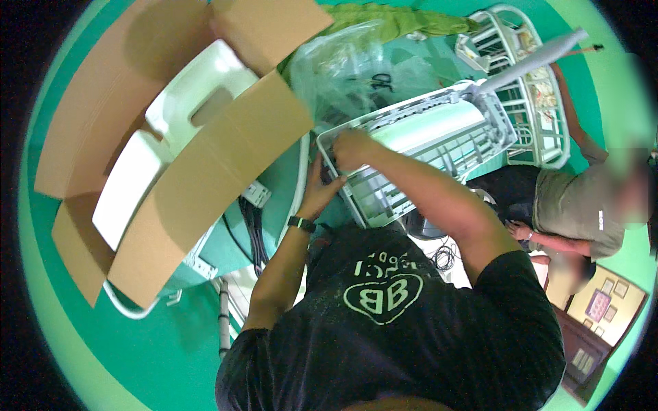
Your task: The person assembles a split air conditioner unit on a table. They handle the power cord, remove the front grille, measure the unit with a tape measure, and attach a drain hose using a screwdriver. Another person assists by holding the unit steady.
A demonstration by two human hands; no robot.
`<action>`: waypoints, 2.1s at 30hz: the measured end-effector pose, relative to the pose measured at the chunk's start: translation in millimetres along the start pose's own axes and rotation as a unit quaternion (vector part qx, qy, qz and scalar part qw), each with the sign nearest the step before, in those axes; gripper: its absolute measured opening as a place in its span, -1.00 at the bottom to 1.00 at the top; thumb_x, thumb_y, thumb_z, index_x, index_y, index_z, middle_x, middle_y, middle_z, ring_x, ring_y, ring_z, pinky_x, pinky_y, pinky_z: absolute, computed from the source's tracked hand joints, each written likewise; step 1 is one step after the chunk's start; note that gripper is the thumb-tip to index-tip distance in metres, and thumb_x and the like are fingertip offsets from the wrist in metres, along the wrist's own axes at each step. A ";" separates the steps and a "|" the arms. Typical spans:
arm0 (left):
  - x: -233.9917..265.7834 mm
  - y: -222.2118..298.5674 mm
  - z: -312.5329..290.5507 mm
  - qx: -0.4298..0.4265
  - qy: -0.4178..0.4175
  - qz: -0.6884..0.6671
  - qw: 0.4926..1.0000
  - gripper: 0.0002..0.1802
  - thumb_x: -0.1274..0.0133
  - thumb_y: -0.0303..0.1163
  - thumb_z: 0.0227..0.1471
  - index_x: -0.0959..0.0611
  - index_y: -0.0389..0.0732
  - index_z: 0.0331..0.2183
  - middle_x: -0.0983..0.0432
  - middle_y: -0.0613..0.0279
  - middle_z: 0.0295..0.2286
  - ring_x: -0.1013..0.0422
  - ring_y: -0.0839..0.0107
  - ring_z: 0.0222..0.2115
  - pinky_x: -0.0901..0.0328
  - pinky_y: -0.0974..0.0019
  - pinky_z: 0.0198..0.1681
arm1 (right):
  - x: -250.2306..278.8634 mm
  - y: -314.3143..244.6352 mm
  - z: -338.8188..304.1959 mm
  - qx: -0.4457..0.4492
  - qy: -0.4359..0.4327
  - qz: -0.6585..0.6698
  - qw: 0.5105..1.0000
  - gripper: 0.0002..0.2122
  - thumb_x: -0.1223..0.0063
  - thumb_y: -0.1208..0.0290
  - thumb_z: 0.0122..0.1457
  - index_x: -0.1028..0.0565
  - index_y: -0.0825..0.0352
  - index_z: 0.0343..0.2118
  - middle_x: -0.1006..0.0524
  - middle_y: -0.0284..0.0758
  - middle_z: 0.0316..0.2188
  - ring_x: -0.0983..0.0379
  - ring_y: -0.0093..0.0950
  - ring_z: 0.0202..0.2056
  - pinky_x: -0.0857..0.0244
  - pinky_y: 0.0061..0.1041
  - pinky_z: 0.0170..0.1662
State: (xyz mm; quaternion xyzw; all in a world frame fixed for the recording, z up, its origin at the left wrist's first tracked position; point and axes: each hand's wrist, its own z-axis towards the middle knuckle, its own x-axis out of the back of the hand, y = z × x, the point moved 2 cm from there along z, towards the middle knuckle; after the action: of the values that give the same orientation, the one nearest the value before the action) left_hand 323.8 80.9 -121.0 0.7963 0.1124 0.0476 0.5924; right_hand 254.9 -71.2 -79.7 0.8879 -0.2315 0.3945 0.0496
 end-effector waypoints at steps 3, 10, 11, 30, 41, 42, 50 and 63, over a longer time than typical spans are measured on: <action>0.9 -3.9 0.4 0.015 -0.039 -0.027 0.999 0.04 -0.29 -0.16 0.00 -0.07 -0.15 0.35 -0.16 -0.04 0.20 -0.21 0.12 0.18 -0.23 0.11 0.19 | -7.4 -9.9 -26.2 0.038 0.043 -0.048 0.997 -0.75 -0.11 0.19 0.02 -0.69 0.16 -0.31 -0.65 -0.37 -0.24 -0.40 -0.30 0.03 -0.23 -0.15 0.09; 65.2 -141.9 -24.3 -0.011 0.129 0.527 0.840 -0.26 -0.21 -0.32 -0.06 -0.36 -0.27 0.17 -0.24 -0.13 0.12 -0.15 -0.11 0.15 -0.18 -0.10 0.15 | -28.4 -1.9 -21.7 0.034 0.189 0.006 0.981 -0.74 -0.02 0.18 0.08 -0.67 0.11 -0.27 -0.54 -0.36 -0.01 -0.36 -0.25 0.02 -0.23 -0.05 0.04; 67.0 -153.5 -25.6 0.022 0.075 0.532 0.843 -0.28 -0.19 -0.35 -0.07 -0.38 -0.29 0.14 -0.23 -0.16 0.11 -0.14 -0.13 0.15 -0.18 -0.12 0.14 | -34.8 -3.3 -32.6 0.031 0.242 0.032 0.969 -0.75 -0.03 0.20 0.08 -0.66 0.11 -0.25 -0.53 -0.36 0.01 -0.36 -0.25 0.02 -0.24 -0.06 0.02; 38.7 14.0 -147.1 0.016 -0.002 0.137 0.990 -0.42 0.11 0.06 0.29 -0.44 -0.31 0.00 -0.29 0.41 -0.60 -0.24 0.59 -0.63 -0.21 0.42 -0.57 | -83.2 7.2 -216.6 -0.002 0.414 0.528 0.742 -0.63 -0.09 0.30 0.27 -0.44 0.33 0.09 -0.49 -0.18 -0.03 -0.50 -0.36 -0.09 -0.39 -0.40 -0.02; -172.2 158.7 -50.5 -0.120 -0.116 0.345 0.924 -0.41 -0.01 -0.22 0.23 -0.31 -0.28 0.19 -0.51 -0.20 -0.10 -0.50 -0.12 -0.11 -0.38 0.03 -0.05 | -86.3 101.2 -246.3 0.182 0.301 0.789 0.505 -0.61 -0.15 0.24 0.26 -0.39 0.37 0.03 -0.54 -0.34 -0.27 -0.45 -0.57 -0.26 -0.38 -0.47 -0.12; -201.1 176.4 -38.0 -0.160 -0.108 0.375 0.906 -0.41 -0.02 -0.21 0.23 -0.31 -0.27 0.19 -0.48 -0.25 -0.04 -0.46 -0.20 -0.06 -0.36 0.00 -0.02 | -94.7 121.8 -254.6 0.172 0.325 0.771 0.520 -0.58 -0.17 0.23 0.24 -0.39 0.36 0.06 -0.55 -0.33 -0.24 -0.45 -0.56 -0.24 -0.38 -0.46 -0.11; -286.6 315.7 36.7 -0.109 0.092 0.164 0.976 -0.61 0.09 -0.15 0.32 -0.44 -0.25 0.00 -0.42 0.32 -0.51 -0.31 0.60 -0.65 -0.16 0.52 -0.64 | -133.6 280.3 -338.4 0.147 0.345 0.541 0.753 -0.20 -0.35 0.16 0.07 -0.15 0.26 0.31 -0.34 -0.14 0.17 -0.42 -0.34 0.05 -0.32 -0.35 0.11; -291.7 251.1 167.0 -0.336 0.444 0.409 0.723 -0.30 -0.15 -0.36 0.12 -0.25 -0.28 0.22 -0.37 -0.05 -0.02 -0.36 0.02 -0.06 -0.24 0.01 0.09 | -127.4 350.0 -303.9 0.071 0.333 0.603 0.721 -0.59 -0.16 0.31 0.21 -0.37 0.38 0.05 -0.53 -0.06 -0.21 -0.52 -0.13 -0.15 -0.37 -0.24 -0.08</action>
State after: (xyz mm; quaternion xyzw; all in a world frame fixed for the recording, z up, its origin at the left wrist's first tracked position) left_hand 106.5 -212.1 86.4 0.4015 0.0023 0.6679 0.6267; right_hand -182.6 -252.4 2.9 0.3731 -0.6582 0.6262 -0.1881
